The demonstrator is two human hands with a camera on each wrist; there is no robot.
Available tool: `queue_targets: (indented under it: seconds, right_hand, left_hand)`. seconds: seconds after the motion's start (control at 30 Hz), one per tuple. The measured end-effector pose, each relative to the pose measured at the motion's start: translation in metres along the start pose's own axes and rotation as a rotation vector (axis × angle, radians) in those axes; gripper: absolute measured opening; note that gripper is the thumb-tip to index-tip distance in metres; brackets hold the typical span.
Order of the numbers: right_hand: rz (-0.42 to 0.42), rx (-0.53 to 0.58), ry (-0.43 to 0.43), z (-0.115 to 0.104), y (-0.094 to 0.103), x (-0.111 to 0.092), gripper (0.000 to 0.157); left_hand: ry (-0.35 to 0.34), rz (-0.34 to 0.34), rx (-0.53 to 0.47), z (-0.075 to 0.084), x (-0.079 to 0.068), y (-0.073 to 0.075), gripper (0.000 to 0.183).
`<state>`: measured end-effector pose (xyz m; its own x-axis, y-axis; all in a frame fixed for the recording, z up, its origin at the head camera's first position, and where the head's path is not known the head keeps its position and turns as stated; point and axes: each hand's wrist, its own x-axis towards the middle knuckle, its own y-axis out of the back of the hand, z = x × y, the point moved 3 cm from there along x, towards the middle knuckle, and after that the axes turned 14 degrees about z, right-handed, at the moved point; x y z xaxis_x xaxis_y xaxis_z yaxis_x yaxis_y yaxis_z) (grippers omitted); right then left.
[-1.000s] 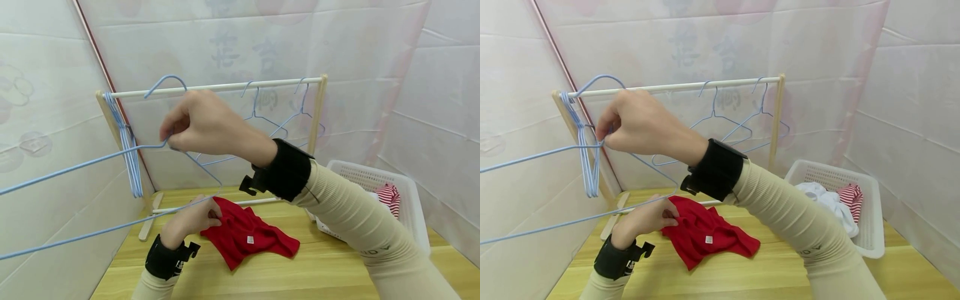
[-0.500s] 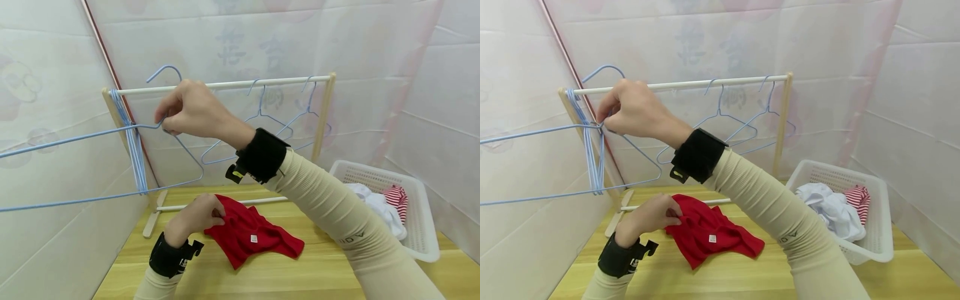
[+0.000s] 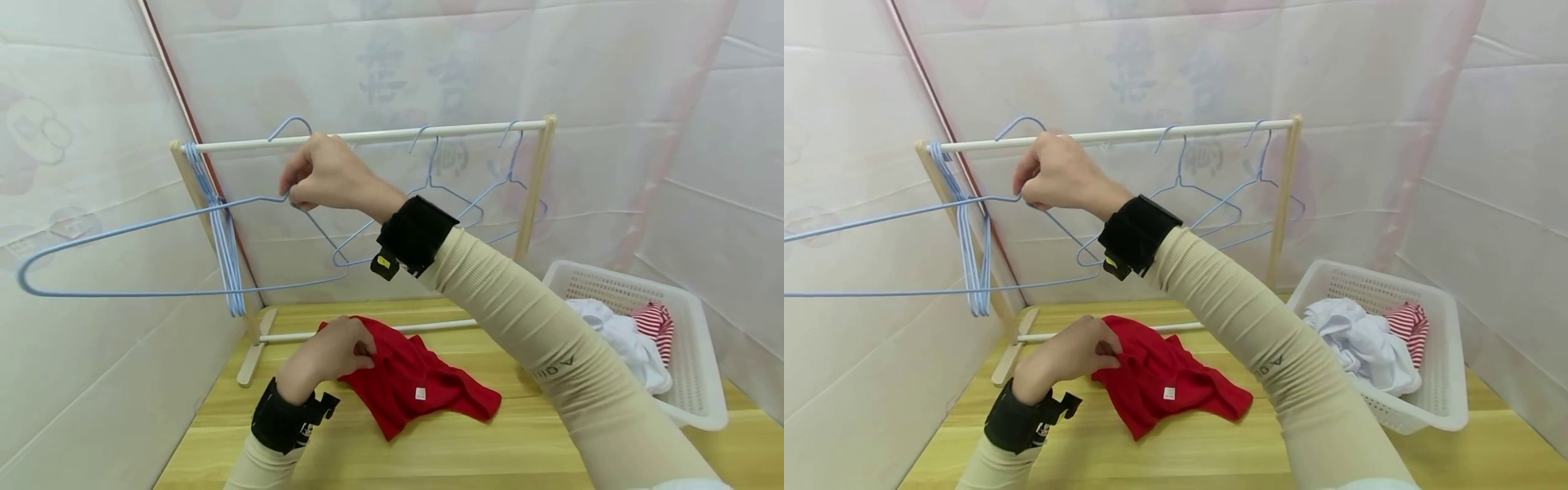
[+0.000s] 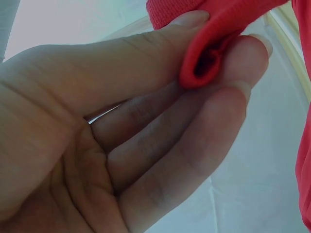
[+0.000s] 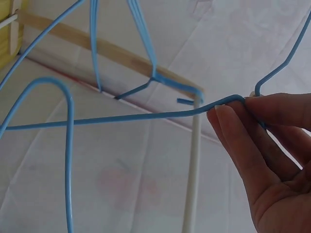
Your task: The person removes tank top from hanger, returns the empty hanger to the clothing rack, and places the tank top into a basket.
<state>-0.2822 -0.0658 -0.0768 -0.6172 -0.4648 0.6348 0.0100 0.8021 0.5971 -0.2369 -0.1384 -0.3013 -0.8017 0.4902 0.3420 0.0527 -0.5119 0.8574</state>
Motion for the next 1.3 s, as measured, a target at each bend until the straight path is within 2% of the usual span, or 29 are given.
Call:
queue_targets:
  seconds: [0.33, 0.53, 0.77, 1.07, 1.3]
  right_hand:
    - [-0.056, -0.063, -0.071, 0.018, -0.001, 0.013, 0.026]
    - [-0.126, -0.120, -0.153, 0.033, 0.001, 0.019, 0.023]
    - [-0.199, -0.175, -0.247, 0.054, 0.003, 0.024, 0.021]
    - [-0.230, -0.204, -0.325, 0.078, 0.005, 0.028, 0.024]
    - [-0.251, -0.210, -0.376, 0.090, 0.008, 0.038, 0.025]
  left_hand:
    - [-0.040, 0.004, 0.014, 0.005, -0.001, -0.001, 0.005]
    - [-0.069, 0.010, 0.040, 0.008, 0.001, -0.002, 0.004]
    - [-0.071, 0.014, 0.043, 0.011, 0.002, -0.004, 0.005]
    - [-0.071, 0.017, 0.009, 0.012, -0.003, -0.008, 0.004]
    - [-0.091, 0.033, 0.007, 0.014, -0.006, -0.008, 0.004]
